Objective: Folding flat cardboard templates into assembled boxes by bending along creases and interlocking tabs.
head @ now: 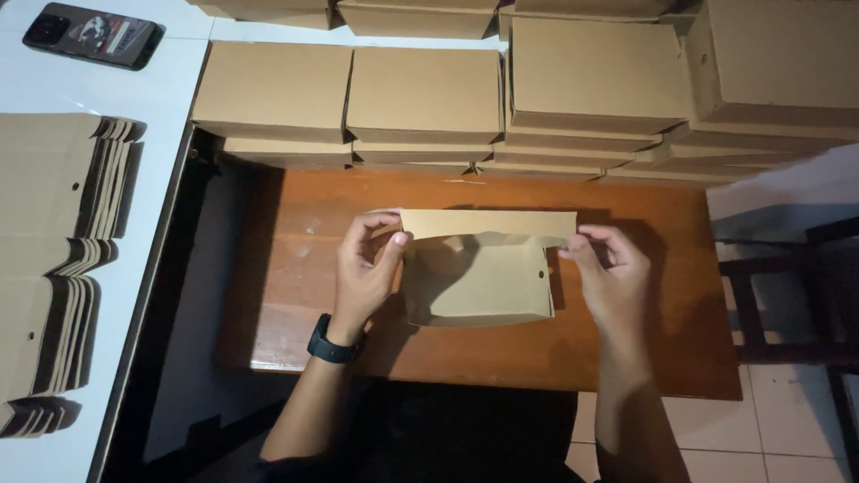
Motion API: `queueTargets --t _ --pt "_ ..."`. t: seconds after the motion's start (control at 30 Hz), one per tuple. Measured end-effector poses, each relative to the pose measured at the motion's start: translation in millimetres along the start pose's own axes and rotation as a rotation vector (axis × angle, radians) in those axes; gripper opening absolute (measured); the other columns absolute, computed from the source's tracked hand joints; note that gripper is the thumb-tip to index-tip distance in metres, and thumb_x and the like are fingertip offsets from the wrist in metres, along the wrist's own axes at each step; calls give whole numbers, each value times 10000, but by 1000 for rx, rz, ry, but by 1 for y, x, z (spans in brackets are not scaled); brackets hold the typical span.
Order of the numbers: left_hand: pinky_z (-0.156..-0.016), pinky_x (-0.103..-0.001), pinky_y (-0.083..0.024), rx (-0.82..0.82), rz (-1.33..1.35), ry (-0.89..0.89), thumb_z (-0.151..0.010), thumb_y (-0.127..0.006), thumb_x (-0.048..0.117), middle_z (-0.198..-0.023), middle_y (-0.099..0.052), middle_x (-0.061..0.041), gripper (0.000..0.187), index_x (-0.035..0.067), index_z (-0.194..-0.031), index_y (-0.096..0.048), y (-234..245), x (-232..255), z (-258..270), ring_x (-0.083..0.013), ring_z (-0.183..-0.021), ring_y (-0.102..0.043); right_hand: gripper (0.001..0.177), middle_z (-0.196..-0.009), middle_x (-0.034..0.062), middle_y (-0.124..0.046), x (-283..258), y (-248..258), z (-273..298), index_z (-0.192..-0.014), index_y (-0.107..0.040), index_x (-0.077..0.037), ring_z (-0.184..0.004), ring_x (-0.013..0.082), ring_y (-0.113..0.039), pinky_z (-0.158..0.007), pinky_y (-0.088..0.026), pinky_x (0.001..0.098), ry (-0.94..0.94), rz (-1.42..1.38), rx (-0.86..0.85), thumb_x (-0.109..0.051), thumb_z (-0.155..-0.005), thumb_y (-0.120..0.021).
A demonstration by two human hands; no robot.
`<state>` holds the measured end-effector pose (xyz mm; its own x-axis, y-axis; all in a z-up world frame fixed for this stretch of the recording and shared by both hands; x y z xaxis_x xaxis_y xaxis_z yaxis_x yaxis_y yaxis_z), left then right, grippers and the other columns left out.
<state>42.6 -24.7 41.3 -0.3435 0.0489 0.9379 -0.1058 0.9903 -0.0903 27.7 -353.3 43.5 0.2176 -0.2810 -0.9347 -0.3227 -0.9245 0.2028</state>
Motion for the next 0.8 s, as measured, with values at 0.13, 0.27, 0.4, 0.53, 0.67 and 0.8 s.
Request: queueTargets --t 0.13,0.27,0.4,0.53,0.67,0.8 --pt "-875 -471 -610 -3 8 -4 -944 -702 42 -1176 -648 -190 182 -11 -1098 -622 1 -1 -1 -353 -1168 -649 199 -949 237 -676 -12 -3 -1 -1114 -664 113 -850 321 -731 -751 -624 441 -38 -75 -5 10 -952 -719" --pt "-861 -486 -618 -13 11 -5 -943 -702 42 -1173 -645 -188 182 -13 -1093 -614 1 0 -2 -353 -1164 -650 228 -943 257 -668 -19 -5 -2 -1120 -640 119 -860 349 -735 -753 -630 449 -93 -124 -14 3 -945 -729" --pt "-864 -479 -621 -11 7 -13 -937 -713 40 -1163 -643 -169 194 -6 -1097 -614 1 2 -5 -334 -1155 -652 189 -921 190 -698 -11 -1 -10 -1120 -659 69 -835 253 -737 -668 -613 314 -89 -47 -29 -39 -978 -721" --pt "-868 -482 -607 -8 -14 7 -939 -719 53 -1152 -641 -154 196 10 -1098 -613 -1 2 -4 -324 -1165 -641 179 -902 177 -696 -12 1 -15 -1120 -684 58 -822 219 -712 -702 -601 319 -87 5 -10 -42 -978 -729" --pt "-863 -483 -610 1 -31 36 -924 -744 70 -1148 -652 -141 215 23 -1093 -619 -2 5 -5 -315 -1151 -650 181 -876 142 -704 -9 2 -19 -1115 -700 19 -808 164 -694 -628 -577 268 -97 19 1 -78 -970 -750" --pt "-861 -482 -609 -2 -50 40 -917 -756 79 -1140 -656 -140 222 28 -1087 -622 -4 4 -5 -306 -1136 -652 195 -910 155 -720 -13 4 -20 -1125 -702 12 -805 182 -701 -705 -601 318 -83 13 11 -95 -978 -772"
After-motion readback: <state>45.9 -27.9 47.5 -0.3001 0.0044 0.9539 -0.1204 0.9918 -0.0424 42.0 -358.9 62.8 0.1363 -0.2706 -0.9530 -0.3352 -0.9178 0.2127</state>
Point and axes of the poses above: each hand's wrist, its own z-axis away from the middle knuckle, its own y-axis out of the back of the hand, x = y × z, the point moved 5 cm from there along -z, towards the middle knuckle
